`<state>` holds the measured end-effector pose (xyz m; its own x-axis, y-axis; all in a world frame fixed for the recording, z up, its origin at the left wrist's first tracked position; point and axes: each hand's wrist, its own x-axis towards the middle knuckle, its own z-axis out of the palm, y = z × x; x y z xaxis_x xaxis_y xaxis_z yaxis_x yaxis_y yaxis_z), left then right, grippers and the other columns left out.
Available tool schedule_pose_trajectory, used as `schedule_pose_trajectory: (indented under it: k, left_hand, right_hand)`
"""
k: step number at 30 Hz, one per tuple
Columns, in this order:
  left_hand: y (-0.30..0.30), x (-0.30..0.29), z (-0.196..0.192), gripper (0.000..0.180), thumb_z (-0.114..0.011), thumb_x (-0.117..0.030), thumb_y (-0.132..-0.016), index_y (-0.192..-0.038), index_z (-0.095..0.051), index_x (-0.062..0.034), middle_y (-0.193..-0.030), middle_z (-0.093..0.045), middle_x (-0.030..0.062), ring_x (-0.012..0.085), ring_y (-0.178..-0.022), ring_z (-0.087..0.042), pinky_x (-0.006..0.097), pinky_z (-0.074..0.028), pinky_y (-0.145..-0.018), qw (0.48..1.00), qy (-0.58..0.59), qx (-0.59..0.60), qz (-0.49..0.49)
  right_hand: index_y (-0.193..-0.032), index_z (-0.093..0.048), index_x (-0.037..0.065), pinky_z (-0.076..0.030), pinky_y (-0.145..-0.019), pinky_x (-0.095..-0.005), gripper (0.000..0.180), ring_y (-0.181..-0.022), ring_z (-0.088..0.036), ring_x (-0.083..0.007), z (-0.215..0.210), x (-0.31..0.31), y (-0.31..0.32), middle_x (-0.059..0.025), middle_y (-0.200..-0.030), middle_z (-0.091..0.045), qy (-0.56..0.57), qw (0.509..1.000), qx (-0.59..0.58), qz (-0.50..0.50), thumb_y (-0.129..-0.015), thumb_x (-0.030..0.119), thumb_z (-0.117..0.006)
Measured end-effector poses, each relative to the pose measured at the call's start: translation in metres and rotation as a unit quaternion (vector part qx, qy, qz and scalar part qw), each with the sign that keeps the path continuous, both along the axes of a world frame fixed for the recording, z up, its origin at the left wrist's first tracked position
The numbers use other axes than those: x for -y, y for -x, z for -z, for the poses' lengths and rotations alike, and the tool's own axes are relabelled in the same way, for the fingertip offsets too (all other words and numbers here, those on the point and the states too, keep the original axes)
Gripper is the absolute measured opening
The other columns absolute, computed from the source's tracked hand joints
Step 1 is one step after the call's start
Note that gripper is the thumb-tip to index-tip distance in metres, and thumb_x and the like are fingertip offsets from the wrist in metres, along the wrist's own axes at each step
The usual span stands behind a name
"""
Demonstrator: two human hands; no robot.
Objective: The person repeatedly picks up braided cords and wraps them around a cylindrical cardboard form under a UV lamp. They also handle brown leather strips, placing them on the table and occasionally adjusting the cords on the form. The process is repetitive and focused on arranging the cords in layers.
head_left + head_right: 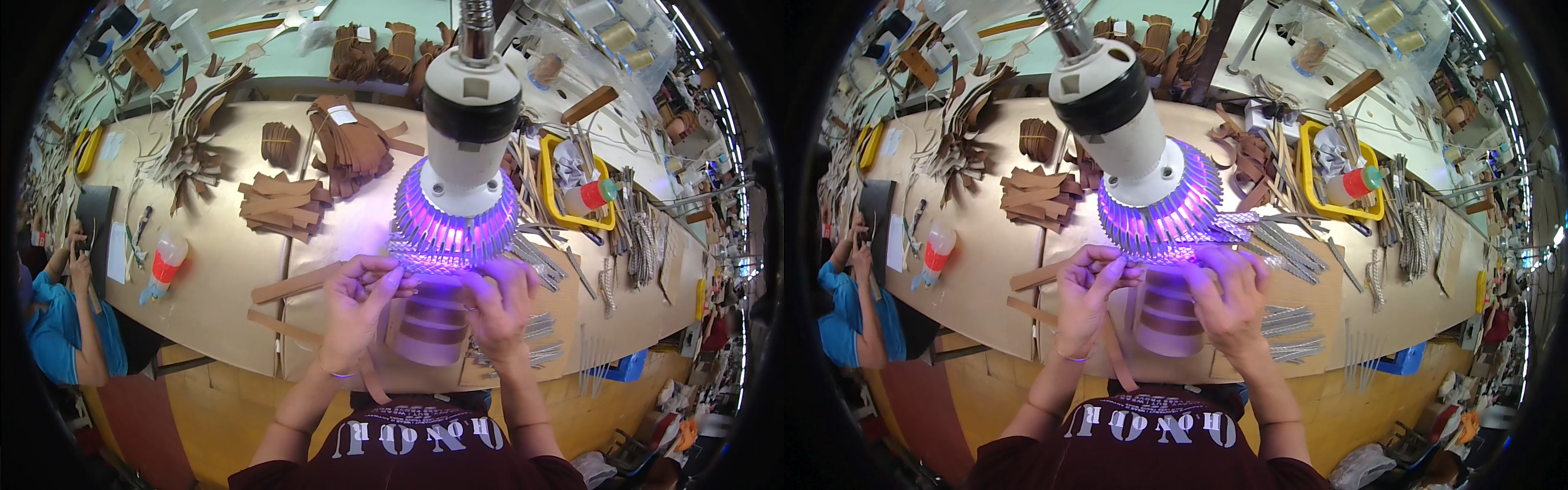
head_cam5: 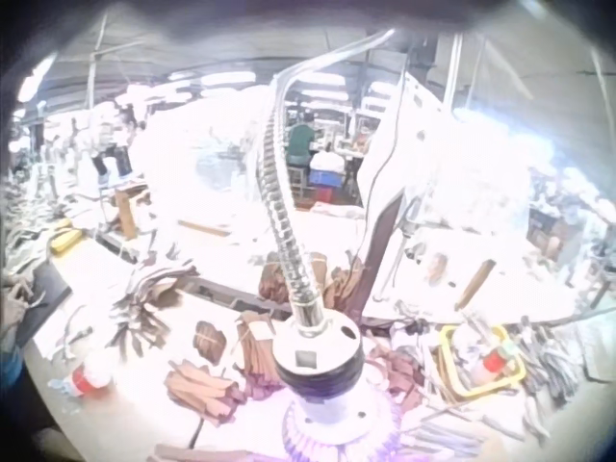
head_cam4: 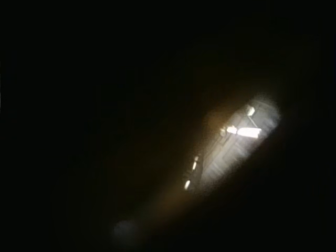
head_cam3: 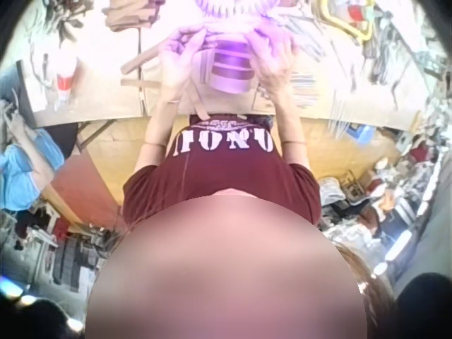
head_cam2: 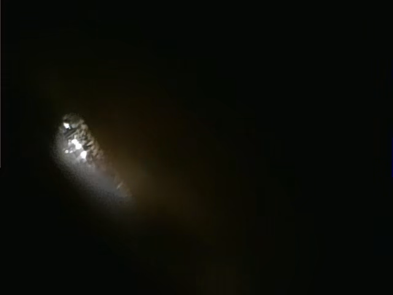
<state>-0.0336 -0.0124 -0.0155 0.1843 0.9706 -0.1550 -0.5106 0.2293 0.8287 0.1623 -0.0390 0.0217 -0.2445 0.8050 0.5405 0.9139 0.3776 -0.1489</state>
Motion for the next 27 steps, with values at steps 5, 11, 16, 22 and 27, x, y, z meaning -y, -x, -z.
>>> schedule_pose_trajectory:
  k: [5,11,16,22,27]
  left_hand:
    - [0.024,-0.003,0.007,0.023,-0.049,-0.020,-0.102,-0.111,-0.055,0.0003,-0.100,-0.068,0.0158,0.0227,-0.090,-0.070,0.034,-0.058,-0.084,1.000,0.017,0.006,0.015]
    - [0.048,-0.020,-0.001,0.039,-0.041,-0.032,-0.105,-0.128,-0.048,-0.0015,-0.114,-0.066,0.0232,0.0300,-0.105,-0.068,0.036,-0.054,-0.092,0.984,0.096,0.055,0.138]
    - [0.023,-0.023,-0.011,0.045,-0.062,-0.010,-0.096,-0.137,-0.044,-0.0031,-0.110,-0.067,0.0134,0.0168,-0.101,-0.066,0.030,-0.054,-0.089,0.979,0.072,0.057,0.179]
    - [0.009,-0.031,-0.017,0.055,-0.068,0.002,-0.089,-0.137,-0.043,-0.0023,-0.097,-0.065,0.0052,0.0116,-0.093,-0.065,0.027,-0.056,-0.085,0.982,0.058,0.099,0.147]
    - [0.000,-0.009,-0.018,0.051,-0.068,0.007,-0.086,-0.131,-0.045,-0.0003,-0.098,-0.063,0.0077,0.0126,-0.094,-0.065,0.025,-0.057,-0.082,0.993,0.050,0.061,0.093]
  right_hand:
    - [-0.103,-0.069,0.008,-0.049,-0.092,-0.0411,0.024,-0.099,-0.065,-0.0258,0.001,-0.012,0.012,-0.0111,-0.110,-0.066,-0.010,0.994,-0.008,-0.110,-0.079,0.011,-0.065]
    - [-0.095,-0.064,-0.002,-0.058,-0.089,-0.0420,0.020,-0.102,-0.067,-0.0345,0.006,-0.014,0.036,-0.0178,-0.108,-0.066,-0.037,0.930,-0.096,-0.352,-0.078,0.008,-0.066]
    - [-0.095,-0.062,-0.003,-0.056,-0.093,-0.0458,0.017,-0.111,-0.065,-0.0400,0.003,-0.005,0.035,-0.0213,-0.111,-0.065,0.024,0.899,-0.141,-0.414,-0.080,0.007,-0.065]
    - [-0.103,-0.064,-0.001,-0.047,-0.104,-0.0488,0.020,-0.118,-0.061,-0.0405,0.008,0.014,0.004,-0.0196,-0.120,-0.064,0.174,0.881,-0.240,-0.370,-0.086,0.010,-0.063]
    - [-0.118,-0.063,0.001,-0.046,-0.100,-0.0410,0.029,-0.113,-0.062,-0.0336,-0.013,0.026,-0.020,-0.0171,-0.116,-0.066,0.195,0.967,-0.164,0.000,-0.091,0.009,-0.062]
